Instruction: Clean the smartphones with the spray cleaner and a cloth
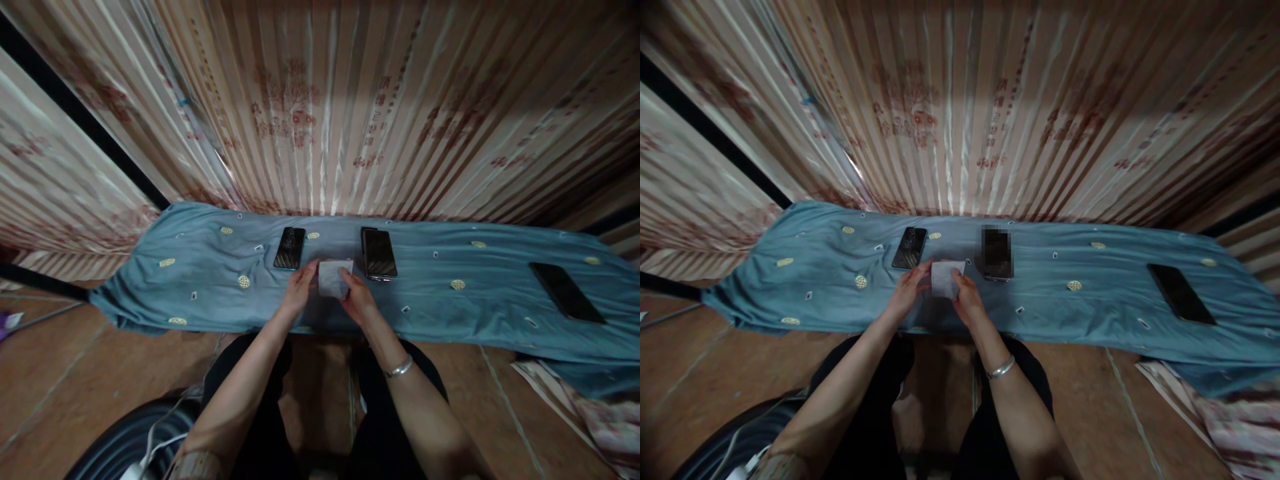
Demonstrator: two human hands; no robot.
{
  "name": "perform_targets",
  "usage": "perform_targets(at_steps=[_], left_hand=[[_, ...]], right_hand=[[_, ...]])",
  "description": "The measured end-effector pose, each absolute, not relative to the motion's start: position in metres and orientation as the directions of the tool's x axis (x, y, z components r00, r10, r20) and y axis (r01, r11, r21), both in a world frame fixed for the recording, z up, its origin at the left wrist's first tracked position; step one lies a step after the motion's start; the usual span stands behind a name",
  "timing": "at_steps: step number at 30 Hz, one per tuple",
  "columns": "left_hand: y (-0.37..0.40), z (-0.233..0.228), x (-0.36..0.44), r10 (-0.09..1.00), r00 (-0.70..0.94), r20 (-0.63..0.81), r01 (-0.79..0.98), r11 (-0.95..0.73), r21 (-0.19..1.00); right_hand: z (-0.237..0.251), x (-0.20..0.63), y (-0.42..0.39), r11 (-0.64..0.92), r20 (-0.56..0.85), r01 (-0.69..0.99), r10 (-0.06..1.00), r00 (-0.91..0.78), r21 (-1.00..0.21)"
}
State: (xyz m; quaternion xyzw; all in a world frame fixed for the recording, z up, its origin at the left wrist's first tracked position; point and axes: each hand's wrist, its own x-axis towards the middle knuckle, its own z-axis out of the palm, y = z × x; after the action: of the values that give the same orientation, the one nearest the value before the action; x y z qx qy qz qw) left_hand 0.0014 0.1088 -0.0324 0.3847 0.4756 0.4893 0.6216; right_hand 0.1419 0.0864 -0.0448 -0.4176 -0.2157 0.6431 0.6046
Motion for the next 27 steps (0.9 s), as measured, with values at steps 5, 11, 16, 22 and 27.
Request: perform_targets(at_steps=[5, 11, 16, 22, 27], left_hand=[[0.133, -0.027, -0.021, 0.980, -0.183, 0.078, 0.316, -0.017, 0.949], [0.162, -0.036, -0.028, 0.976, -0.202, 0.082, 0.682, 0.080, 0.727], [0.174, -0.050, -0.024, 0.984, -0.159, 0.086, 0.765, 0.067, 0.641], [0.177, -0.062, -0.030, 0.980, -0.184, 0.077, 0.748, 0.089, 0.658], [0.177, -0.059, -0.031, 0.976, -0.204, 0.072, 0.722, 0.101, 0.685]], right_hand=[[-0.041, 0.150, 0.087, -0.168, -0.270, -0.619, 0.960, 0.074, -0.767], [-0.038, 0.151, 0.086, -0.189, -0.294, -0.605, 0.953, 0.078, -0.773], [-0.036, 0.152, 0.083, -0.208, -0.314, -0.603, 0.947, 0.074, -0.770], [-0.039, 0.157, 0.083, -0.217, -0.310, -0.597, 0.949, 0.057, -0.772], [-0.039, 0.156, 0.083, -0.212, -0.316, -0.593, 0.946, 0.077, -0.777]])
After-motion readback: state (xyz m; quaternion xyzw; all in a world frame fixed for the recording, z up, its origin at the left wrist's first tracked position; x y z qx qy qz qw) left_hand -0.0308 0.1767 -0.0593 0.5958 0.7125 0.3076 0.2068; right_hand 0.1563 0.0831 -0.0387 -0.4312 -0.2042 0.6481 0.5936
